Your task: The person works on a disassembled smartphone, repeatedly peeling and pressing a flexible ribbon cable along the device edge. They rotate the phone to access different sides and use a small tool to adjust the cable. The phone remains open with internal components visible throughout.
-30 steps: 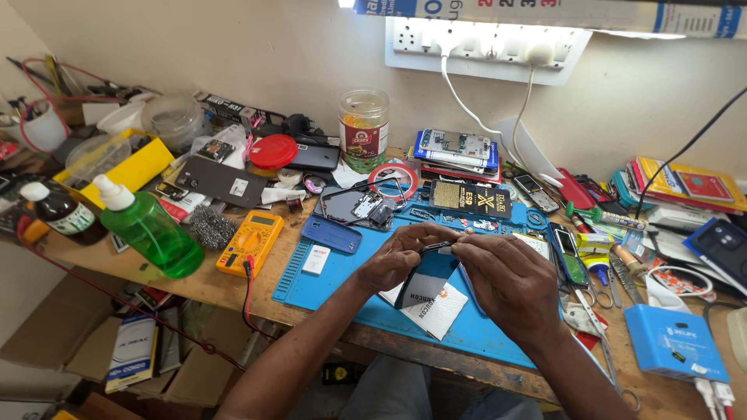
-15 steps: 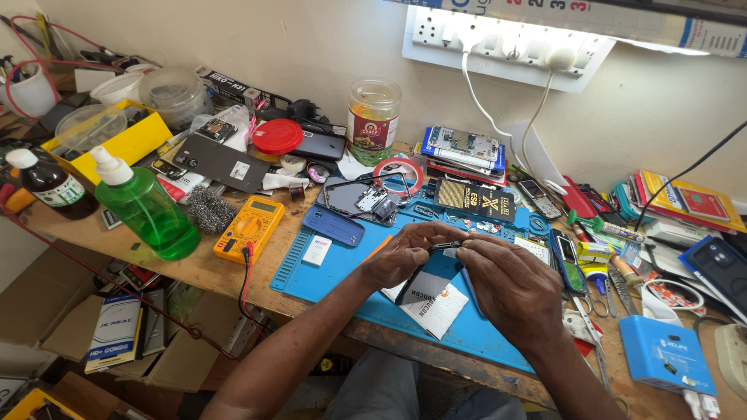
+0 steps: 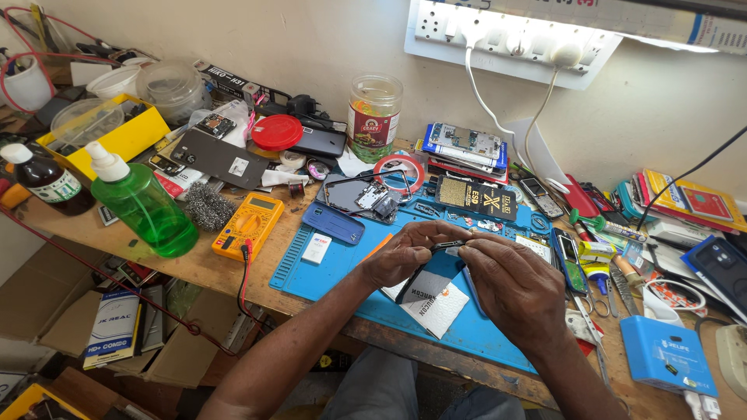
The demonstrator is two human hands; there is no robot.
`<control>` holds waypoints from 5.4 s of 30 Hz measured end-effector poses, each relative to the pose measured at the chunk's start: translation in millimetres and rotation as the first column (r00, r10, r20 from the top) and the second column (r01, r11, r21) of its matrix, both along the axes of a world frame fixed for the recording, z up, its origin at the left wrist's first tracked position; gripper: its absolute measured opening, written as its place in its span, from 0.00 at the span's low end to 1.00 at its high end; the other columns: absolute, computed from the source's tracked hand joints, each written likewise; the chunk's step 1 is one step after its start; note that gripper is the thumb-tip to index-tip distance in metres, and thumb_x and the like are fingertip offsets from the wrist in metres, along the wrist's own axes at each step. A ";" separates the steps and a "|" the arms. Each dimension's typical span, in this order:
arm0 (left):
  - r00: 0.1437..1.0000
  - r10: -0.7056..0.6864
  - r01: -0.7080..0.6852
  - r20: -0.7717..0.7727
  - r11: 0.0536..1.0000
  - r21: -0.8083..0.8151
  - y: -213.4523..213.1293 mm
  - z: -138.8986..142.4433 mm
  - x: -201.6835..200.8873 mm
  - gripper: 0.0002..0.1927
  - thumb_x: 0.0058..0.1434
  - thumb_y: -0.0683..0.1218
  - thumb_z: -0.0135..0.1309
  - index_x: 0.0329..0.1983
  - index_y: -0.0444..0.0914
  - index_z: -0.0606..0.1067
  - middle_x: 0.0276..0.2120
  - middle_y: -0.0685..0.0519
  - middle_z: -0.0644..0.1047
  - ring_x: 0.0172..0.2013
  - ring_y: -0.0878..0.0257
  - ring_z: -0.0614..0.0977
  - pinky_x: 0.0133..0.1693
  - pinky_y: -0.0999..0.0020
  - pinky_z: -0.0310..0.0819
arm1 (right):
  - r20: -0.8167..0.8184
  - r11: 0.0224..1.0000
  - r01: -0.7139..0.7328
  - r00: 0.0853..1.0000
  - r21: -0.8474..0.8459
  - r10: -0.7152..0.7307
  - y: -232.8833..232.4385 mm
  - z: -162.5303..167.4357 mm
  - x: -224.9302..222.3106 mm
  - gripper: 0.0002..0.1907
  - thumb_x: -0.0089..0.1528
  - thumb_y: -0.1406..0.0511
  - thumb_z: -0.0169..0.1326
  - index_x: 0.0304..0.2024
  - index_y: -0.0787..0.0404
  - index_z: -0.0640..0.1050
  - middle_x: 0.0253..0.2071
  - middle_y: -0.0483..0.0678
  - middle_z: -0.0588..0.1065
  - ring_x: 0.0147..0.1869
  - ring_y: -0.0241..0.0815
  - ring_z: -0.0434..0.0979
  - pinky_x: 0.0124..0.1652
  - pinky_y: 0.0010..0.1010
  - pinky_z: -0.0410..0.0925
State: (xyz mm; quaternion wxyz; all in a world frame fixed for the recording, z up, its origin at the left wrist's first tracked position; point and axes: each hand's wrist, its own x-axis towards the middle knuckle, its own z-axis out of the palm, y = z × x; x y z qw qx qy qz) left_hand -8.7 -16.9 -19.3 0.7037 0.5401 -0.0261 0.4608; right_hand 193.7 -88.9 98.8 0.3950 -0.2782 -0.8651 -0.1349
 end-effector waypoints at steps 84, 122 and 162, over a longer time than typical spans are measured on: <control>0.974 0.108 -0.087 -0.201 0.990 0.109 -1.3 -1.8 6.8 0.42 0.72 0.69 0.44 0.73 0.32 0.65 0.53 0.41 0.80 0.50 0.62 0.83 0.48 0.69 0.80 | 0.126 0.939 0.127 0.988 -0.319 -0.090 16.8 34.6 -2.8 0.12 0.55 0.70 0.61 0.40 0.53 0.85 0.37 0.45 0.81 0.41 0.48 0.81 0.41 0.41 0.73; 0.962 0.153 -0.123 -0.226 0.982 0.143 -0.7 -8.8 10.6 0.41 0.73 0.69 0.43 0.75 0.32 0.66 0.54 0.43 0.79 0.45 0.64 0.82 0.44 0.72 0.80 | 0.078 0.993 0.076 0.995 -0.087 -0.069 -4.5 8.5 6.6 0.15 0.54 0.69 0.66 0.44 0.60 0.83 0.42 0.47 0.80 0.42 0.44 0.84 0.40 0.35 0.75; 0.944 0.241 -0.165 -0.225 0.937 0.309 2.3 -15.4 15.7 0.41 0.73 0.70 0.41 0.71 0.34 0.68 0.67 0.40 0.72 0.71 0.49 0.70 0.75 0.51 0.56 | 0.120 0.980 0.104 0.989 -0.171 -0.084 -14.4 13.3 7.1 0.14 0.55 0.68 0.64 0.44 0.59 0.82 0.43 0.45 0.80 0.41 0.43 0.83 0.38 0.35 0.75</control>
